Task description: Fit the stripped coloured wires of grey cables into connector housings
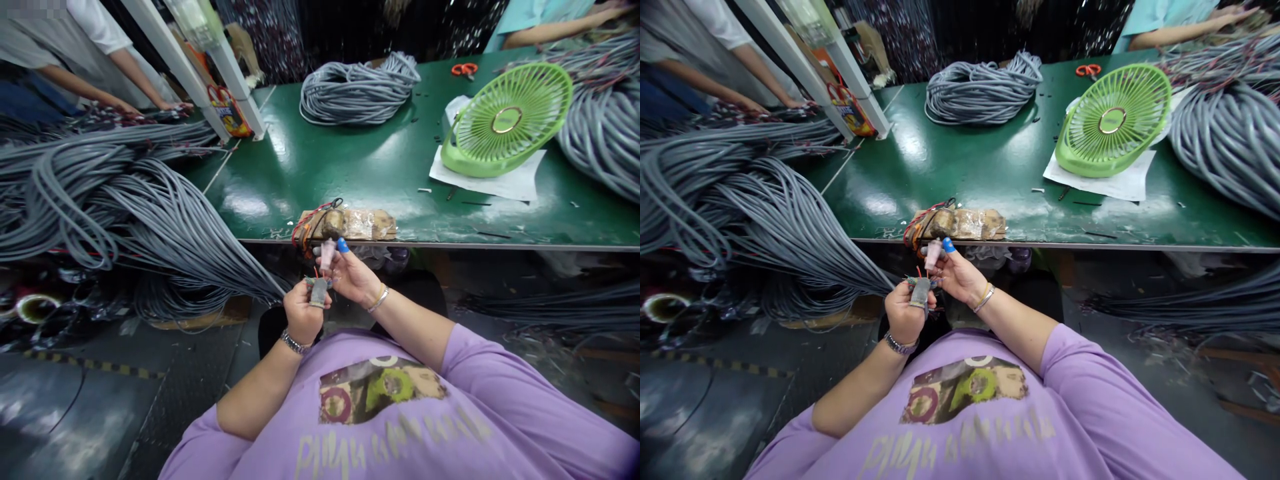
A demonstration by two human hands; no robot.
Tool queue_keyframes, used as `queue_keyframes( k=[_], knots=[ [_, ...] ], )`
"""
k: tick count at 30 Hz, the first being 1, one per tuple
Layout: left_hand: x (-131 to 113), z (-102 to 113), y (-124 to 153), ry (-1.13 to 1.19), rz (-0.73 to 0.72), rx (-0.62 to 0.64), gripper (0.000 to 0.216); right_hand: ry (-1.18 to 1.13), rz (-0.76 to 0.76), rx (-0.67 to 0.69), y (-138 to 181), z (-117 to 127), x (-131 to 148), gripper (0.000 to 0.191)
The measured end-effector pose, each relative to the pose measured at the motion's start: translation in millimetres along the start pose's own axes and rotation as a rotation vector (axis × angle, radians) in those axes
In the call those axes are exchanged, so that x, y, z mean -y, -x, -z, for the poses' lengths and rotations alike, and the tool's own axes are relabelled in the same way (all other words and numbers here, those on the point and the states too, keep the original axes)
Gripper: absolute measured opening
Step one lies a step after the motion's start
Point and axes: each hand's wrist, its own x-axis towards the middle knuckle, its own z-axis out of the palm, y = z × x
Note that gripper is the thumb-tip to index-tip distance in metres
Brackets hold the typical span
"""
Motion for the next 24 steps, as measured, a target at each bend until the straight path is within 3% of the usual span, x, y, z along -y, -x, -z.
queue_keyframes(
  k=[5,10,12,15,18,20,24],
  knots=[
    [-1,7,9,-0.004,0.014,0.008,0.021,0.190,-0.100,0.110,15,10,8,0.054],
    [2,14,16,-0.072,-0.008,0.066,0.022,0.490,-0.045,0.115,31,11,9,0.039],
    [2,15,15,-0.114,-0.031,0.139,0.022,0.588,0.020,0.104,35,9,9,0.032],
    [-2,16,12,-0.188,-0.031,0.346,0.022,0.718,0.069,0.142,38,5,10,0.028],
    [-7,15,9,-0.195,0.064,0.471,0.022,0.775,0.105,0.176,42,5,10,0.029],
    [-8,15,9,-0.120,0.166,0.409,0.024,0.751,0.136,0.147,43,9,10,0.033],
    [-3,12,12,0.072,0.291,0.166,0.027,0.629,0.125,0.051,47,20,6,0.043]
  ],
)
